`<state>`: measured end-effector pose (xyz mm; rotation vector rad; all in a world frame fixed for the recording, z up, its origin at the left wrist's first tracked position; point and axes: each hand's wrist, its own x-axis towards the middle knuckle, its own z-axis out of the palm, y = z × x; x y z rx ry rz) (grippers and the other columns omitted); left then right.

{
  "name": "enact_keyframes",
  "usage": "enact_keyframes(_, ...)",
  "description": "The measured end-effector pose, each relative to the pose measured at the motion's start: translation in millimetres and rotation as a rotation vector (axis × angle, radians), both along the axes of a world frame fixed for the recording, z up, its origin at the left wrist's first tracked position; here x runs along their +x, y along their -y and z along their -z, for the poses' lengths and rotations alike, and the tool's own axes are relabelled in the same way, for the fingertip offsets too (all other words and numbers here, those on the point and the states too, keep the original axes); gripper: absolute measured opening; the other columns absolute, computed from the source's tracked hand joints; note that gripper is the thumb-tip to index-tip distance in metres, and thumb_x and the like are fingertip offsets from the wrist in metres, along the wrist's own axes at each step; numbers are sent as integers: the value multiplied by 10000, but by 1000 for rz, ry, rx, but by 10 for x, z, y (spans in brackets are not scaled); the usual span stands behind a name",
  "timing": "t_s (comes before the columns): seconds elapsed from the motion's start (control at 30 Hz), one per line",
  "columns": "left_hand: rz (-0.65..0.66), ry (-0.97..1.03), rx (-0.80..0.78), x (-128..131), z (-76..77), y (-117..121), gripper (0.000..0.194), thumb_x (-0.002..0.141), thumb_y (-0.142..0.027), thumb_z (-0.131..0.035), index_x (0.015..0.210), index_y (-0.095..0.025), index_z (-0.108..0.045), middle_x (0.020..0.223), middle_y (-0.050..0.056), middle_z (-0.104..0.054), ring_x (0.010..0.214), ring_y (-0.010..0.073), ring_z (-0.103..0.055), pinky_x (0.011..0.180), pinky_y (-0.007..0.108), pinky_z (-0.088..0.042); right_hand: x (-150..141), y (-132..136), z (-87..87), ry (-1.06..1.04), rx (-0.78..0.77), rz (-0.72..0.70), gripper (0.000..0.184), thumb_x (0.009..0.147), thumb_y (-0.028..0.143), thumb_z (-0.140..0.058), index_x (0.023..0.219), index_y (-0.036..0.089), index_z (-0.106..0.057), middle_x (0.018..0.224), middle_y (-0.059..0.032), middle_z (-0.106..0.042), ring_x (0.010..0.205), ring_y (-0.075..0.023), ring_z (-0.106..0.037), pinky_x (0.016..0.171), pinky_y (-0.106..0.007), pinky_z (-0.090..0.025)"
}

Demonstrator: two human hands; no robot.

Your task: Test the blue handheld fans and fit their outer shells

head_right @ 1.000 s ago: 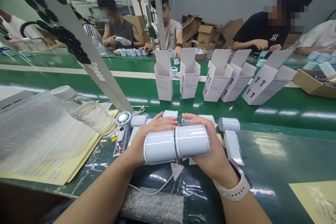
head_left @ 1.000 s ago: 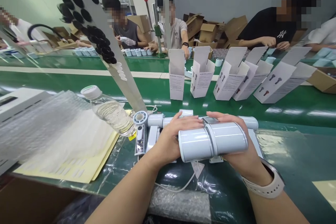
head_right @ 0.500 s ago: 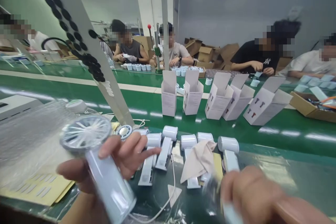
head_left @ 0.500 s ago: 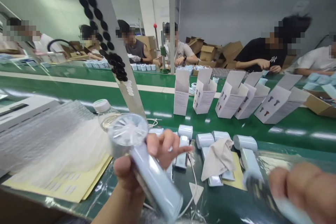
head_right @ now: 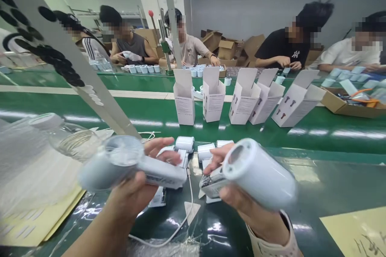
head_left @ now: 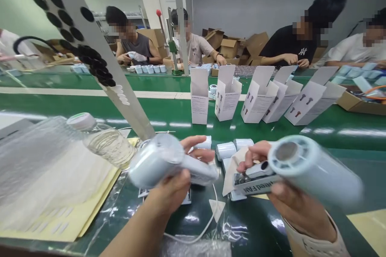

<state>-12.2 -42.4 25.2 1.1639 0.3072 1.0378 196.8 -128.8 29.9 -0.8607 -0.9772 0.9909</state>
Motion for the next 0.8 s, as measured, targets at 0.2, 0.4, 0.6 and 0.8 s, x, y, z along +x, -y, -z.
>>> enact_keyframes(0.2, 43, 99, -273, 219, 156, -2, 629, 682, -671, -757, 1108, -214, -680, 865, 37, -735, 711, 148, -704, 635, 217, -582, -325, -262, 203, -263, -407, 70, 450, 724, 480, -829, 1009, 239, -578, 737, 13, -654, 620, -194, -649, 599, -385, -605)
enact_keyframes(0.4, 57, 75, -403, 308, 200, 11, 695, 585, -776, -741, 930, -174, -712, 856, 82, -752, 1067, 312, -688, 875, 363, -593, -519, -261, 217, -408, -405, -140, 601, 785, 265, -666, 1360, 292, -489, 1021, -11, -707, 962, -229, -680, 834, -394, -588)
enact_keyframes(0.6, 82, 145, -474, 323, 189, 42, 813, 572, -798, -730, 1128, -206, -700, 1076, 83, -753, 1150, 352, -651, 994, 469, -532, -562, -233, 298, -301, -500, -81, 924, 859, 290, -652, 1597, 314, -96, 1138, -52, -708, 1059, -237, -673, 965, -441, -533)
enact_keyframes(0.8, -102, 92, -395, 398, 251, 95, 803, 599, -791, -716, 1152, -209, -682, 1144, 91, -732, 1252, 390, -578, 1017, 475, -517, -638, -182, 411, -23, -341, -154, 914, 918, 498, -592, 1606, 277, -31, 1483, -123, -512, 1354, -295, -495, 1127, -527, -396)
